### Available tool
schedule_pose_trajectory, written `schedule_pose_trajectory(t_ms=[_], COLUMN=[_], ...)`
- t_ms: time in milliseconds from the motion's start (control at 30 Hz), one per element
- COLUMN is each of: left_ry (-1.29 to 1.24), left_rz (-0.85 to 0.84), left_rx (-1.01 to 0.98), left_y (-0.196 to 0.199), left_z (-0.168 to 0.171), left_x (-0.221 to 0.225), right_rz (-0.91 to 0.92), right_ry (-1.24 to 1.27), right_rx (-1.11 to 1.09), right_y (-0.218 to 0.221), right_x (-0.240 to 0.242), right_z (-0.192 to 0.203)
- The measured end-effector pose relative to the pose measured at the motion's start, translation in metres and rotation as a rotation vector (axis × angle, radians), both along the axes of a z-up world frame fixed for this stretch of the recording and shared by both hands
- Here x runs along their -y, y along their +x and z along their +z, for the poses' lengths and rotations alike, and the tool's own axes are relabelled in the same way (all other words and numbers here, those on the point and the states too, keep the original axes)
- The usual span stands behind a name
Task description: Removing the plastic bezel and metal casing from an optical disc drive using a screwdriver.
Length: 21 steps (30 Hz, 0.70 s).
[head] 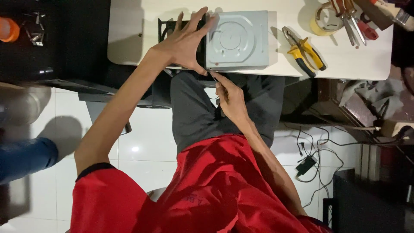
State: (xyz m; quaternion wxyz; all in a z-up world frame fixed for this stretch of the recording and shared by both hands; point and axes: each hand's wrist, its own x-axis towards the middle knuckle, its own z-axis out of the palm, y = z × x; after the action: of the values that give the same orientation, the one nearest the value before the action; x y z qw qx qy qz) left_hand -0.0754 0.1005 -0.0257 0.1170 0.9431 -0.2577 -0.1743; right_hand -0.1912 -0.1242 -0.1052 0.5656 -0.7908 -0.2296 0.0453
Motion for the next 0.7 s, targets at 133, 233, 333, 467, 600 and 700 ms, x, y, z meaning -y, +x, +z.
schedule_pose_trajectory(t_ms=[133,233,333,467,600,700], left_ry=[0.006,0.012,-0.005,-0.055,-0.062,-0.004], left_rz=[-0.065,-0.086,-0.108,-0.131,-0.154,-0.164], left_rx=[0.122,0.166,0.224,0.277,0.305,0.314], left_y=[0.001,0.0,-0.002,0.004,0.007,0.009], left_z=[-0.009,-0.016,-0.018,-0.021,-0.023,-0.024], left_x=[-0.001,-0.003,-0.003,-0.005,-0.006,-0.006], right_rz=[-0.044,-0.096,-0.131,-0.172,-0.193,-0.126], right_ry=[0.004,-0.009,-0.011,0.034,0.037,0.028], right_rx=[0.073,0.076,0.085,0.091,0.058,0.052], right_y=[-0.003,-0.006,-0.01,-0.011,-0.003,0.011], right_x=[-0.004,-0.004,-0.009,-0.02,-0.017,-0.005], right_z=[0.003,0.002,0.0,-0.013,-0.006,0.0])
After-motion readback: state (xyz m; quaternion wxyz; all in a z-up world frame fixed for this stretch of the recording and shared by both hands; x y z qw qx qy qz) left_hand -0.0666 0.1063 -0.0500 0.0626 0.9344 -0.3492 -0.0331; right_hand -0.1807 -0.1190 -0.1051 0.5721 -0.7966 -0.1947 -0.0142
